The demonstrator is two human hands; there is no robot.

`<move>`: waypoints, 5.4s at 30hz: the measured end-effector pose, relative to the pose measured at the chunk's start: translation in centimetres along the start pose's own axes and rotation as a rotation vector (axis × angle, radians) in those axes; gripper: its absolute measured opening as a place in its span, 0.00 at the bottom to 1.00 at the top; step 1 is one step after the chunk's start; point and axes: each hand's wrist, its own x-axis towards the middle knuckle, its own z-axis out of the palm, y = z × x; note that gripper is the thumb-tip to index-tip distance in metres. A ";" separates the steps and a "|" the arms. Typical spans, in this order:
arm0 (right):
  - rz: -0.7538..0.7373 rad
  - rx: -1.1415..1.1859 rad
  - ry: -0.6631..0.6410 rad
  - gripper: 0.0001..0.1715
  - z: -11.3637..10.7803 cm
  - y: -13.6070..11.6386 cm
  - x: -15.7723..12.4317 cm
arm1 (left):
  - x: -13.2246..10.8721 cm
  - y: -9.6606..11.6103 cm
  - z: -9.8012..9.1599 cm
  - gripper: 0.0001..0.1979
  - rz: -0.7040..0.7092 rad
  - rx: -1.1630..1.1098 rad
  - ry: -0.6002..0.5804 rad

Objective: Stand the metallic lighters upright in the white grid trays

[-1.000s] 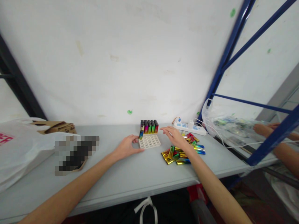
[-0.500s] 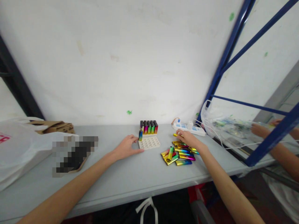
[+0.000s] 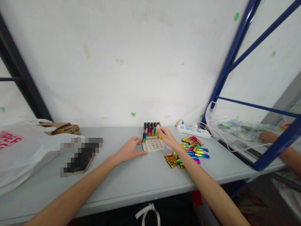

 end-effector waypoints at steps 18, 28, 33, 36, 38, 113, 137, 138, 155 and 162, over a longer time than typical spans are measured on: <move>0.186 -0.177 0.168 0.22 2.8 -0.4 -1.8 | 0.1 -0.1 -0.1 0.32 0.001 0.025 -0.019; 0.118 -0.185 0.136 0.28 2.8 -0.9 -2.0 | 0.0 0.2 -0.2 0.32 -0.007 0.008 -0.011; 0.158 -0.189 0.152 0.20 2.9 -0.6 -1.9 | -0.1 0.1 -0.2 0.31 -0.004 0.018 -0.004; 0.151 -0.192 0.150 0.19 2.9 -0.3 -1.9 | -0.1 0.1 -0.1 0.31 0.000 0.024 -0.005; 0.134 -0.203 0.150 0.20 2.8 -0.3 -1.9 | -0.1 0.1 -0.1 0.30 0.001 0.024 -0.004; 0.291 0.113 0.164 0.33 -7.4 5.5 -3.0 | 0.0 0.1 0.2 0.40 -0.111 0.023 -0.067; 0.163 -0.183 0.251 0.28 2.4 0.4 -0.9 | -0.2 0.1 0.1 0.32 -0.062 -0.027 -0.010; 0.167 -0.185 0.255 0.26 2.4 0.4 -0.9 | -0.2 0.1 0.1 0.32 -0.061 -0.025 -0.009; 0.163 -0.219 0.225 0.23 2.6 0.4 -1.2 | -0.2 0.3 -0.2 0.32 -0.061 -0.033 -0.007; 0.094 -0.218 0.188 0.27 2.3 -0.1 -1.5 | -0.3 0.3 -0.1 0.34 -0.077 0.002 -0.001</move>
